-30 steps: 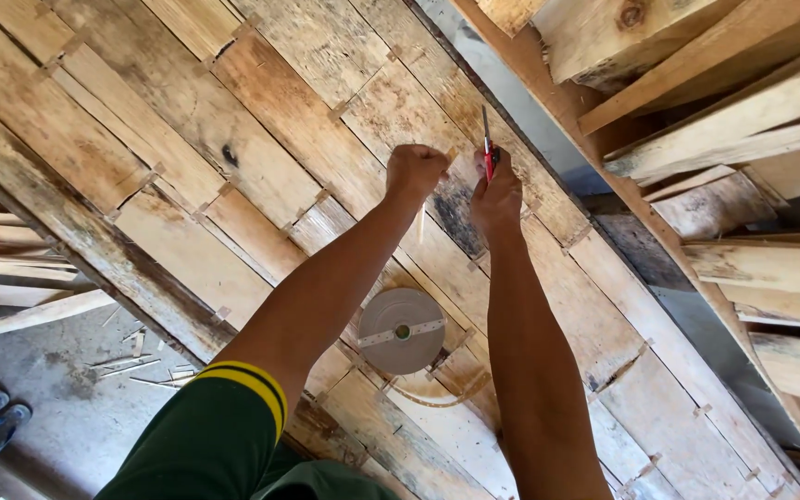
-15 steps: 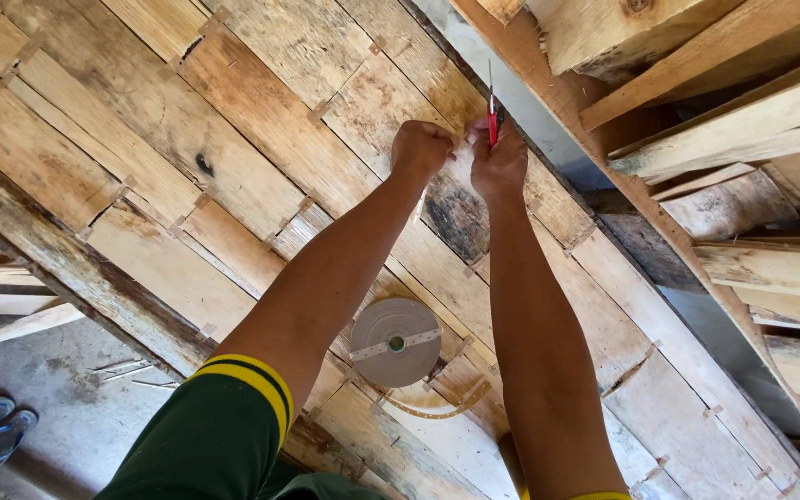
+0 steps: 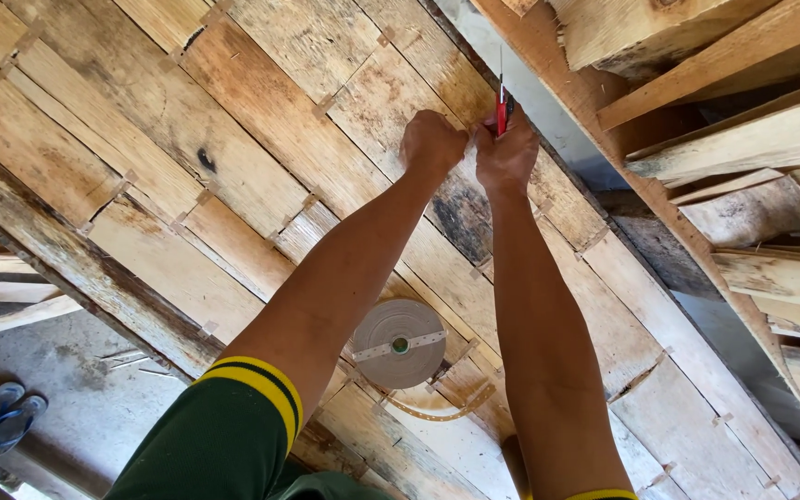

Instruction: Applying and trimming thin wood strips onto a wooden surface using a utility knife and adhesive tape.

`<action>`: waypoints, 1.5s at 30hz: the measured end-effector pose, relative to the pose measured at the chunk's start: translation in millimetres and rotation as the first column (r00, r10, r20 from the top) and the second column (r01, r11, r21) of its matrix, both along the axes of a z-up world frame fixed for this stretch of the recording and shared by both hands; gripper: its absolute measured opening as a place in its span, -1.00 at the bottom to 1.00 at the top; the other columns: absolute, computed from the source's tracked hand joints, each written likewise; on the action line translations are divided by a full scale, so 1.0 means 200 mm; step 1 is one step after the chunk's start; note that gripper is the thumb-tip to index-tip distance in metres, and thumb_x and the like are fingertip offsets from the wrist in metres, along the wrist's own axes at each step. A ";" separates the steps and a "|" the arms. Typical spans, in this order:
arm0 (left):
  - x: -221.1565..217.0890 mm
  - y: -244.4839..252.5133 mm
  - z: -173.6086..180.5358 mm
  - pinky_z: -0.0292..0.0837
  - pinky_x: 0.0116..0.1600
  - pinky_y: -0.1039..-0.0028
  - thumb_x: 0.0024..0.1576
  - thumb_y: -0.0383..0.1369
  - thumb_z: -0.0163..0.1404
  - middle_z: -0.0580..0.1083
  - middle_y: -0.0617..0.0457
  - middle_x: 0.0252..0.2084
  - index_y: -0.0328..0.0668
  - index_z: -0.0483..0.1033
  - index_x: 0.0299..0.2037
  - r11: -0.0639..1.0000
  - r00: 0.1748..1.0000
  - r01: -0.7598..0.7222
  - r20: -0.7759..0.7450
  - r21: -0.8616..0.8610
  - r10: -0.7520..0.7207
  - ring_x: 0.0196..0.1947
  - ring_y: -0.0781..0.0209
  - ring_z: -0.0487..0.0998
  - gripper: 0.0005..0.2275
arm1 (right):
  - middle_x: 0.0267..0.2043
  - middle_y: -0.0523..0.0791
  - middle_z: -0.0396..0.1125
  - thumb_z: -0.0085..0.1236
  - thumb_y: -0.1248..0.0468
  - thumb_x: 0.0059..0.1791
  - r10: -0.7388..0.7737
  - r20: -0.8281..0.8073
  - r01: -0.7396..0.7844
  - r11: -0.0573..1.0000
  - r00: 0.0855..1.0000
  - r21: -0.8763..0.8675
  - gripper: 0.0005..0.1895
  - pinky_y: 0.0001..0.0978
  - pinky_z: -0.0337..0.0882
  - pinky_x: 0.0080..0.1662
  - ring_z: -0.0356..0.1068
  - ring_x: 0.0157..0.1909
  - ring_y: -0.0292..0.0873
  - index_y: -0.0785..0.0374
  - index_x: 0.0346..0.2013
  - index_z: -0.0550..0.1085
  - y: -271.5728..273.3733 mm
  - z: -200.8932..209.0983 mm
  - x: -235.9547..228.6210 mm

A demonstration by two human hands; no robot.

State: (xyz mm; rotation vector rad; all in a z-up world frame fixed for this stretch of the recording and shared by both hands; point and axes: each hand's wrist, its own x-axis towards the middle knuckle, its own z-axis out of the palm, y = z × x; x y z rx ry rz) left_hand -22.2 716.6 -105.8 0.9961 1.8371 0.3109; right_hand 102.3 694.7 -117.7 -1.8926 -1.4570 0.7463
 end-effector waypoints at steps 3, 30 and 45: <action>0.00 0.00 0.03 0.56 -0.24 0.33 0.02 -0.21 0.26 0.60 0.02 -0.41 -0.15 0.58 -0.39 1.000 1.000 -0.018 -0.024 -0.007 0.017 -0.36 0.20 0.65 -0.79 | -0.28 -0.08 0.52 0.36 0.43 -0.08 0.030 0.006 -0.031 0.998 1.000 0.055 -0.68 -0.33 0.56 -0.09 0.56 -0.24 -0.17 0.33 -0.08 0.47 -0.01 0.02 -0.01; -0.04 0.09 -0.08 0.47 -0.51 0.52 0.00 -0.11 0.30 0.60 0.12 -0.60 -0.27 0.64 -0.55 0.989 0.996 0.044 0.078 -0.142 -0.033 -0.68 0.46 0.54 -0.66 | 0.00 0.06 0.41 0.11 0.15 0.09 0.114 0.170 -0.104 0.992 0.979 -0.068 -0.59 0.01 0.39 0.11 0.46 0.04 0.12 0.20 0.17 0.26 -0.07 0.08 0.04; -0.05 0.07 -0.33 0.43 -0.58 0.44 -0.09 -0.63 0.21 0.58 -0.28 -0.53 -0.53 0.54 -0.54 0.956 0.727 -0.239 0.622 -0.167 0.291 -0.61 0.05 0.69 -0.91 | 0.06 0.07 0.29 0.14 0.18 0.09 0.226 0.420 -0.243 0.970 0.879 -0.015 -0.55 0.13 0.37 -0.01 0.34 0.07 0.24 0.14 0.25 0.30 -0.36 0.17 0.19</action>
